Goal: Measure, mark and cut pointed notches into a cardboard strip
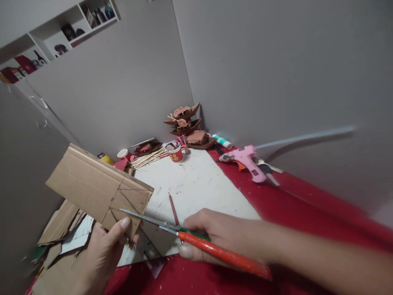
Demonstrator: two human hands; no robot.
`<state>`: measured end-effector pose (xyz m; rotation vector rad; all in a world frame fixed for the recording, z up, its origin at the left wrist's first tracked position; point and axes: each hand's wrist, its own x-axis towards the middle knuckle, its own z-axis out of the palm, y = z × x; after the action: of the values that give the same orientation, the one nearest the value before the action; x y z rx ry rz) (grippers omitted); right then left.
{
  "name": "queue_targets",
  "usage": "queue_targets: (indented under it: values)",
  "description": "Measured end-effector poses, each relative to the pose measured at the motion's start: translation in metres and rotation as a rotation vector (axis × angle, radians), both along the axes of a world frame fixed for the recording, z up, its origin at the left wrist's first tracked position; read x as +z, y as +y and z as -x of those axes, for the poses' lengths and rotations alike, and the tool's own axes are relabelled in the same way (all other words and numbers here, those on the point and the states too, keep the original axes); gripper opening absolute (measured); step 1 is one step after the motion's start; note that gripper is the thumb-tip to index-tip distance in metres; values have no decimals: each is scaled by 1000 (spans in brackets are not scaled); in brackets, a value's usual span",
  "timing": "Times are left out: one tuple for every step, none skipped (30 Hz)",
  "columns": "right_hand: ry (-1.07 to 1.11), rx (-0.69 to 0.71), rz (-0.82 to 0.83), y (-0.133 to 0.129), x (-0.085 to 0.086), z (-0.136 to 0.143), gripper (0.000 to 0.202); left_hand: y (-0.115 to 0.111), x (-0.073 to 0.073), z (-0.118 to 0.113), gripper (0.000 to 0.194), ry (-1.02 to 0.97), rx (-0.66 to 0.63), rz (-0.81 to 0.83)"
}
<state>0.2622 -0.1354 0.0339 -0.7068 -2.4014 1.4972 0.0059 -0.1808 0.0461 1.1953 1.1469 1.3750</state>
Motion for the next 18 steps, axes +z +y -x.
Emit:
queue_targets:
  values:
    - [13,7,5,0,0,0,50,0,1,-1,29,-4,7,2]
    - [25,12,10,0,0,0,51,0,1,-2,29,-3,15,4]
    - [33,10,14,1,0,0,51,0,2,-3,29,3,24,2]
    - [38,6,16,1,-1,0,51,0,3,-4,29,9,31,2]
    - [41,-4,14,1,-1,0,51,0,4,-5,29,13,36,0]
    - [43,-13,10,1,-1,-1,51,0,5,-5,30,13,38,-4]
    - [47,-23,4,1,-1,-1,51,0,5,-6,30,10,37,-8]
    - [51,-29,0,1,-2,-2,52,-1,6,-6,30,9,33,-9]
    - [51,-31,0,1,-2,-2,53,-1,7,-6,29,10,30,-9]
    - [44,-30,6,2,-2,-3,53,-2,7,-7,28,15,27,-12]
    - [30,-29,17,2,-2,-3,53,-2,7,-7,27,22,27,-13]
    - [12,-30,27,3,-2,-3,53,-3,8,-7,27,26,33,-11]
    - [-8,-33,32,4,-2,-3,53,-3,8,-7,27,29,41,-9]
    - [-25,-36,34,4,-2,-3,53,-3,7,-7,27,30,49,-10]
    - [-36,-39,35,5,-2,-3,53,-3,7,-7,28,32,55,-13]
    - [-43,-44,34,5,-2,-3,52,-2,7,-7,28,34,56,-14]
    - [-47,-47,32,5,-2,-3,52,-2,6,-7,29,34,54,-16]
    - [-50,-49,34,5,-1,-3,51,-2,6,-6,28,33,48,-18]
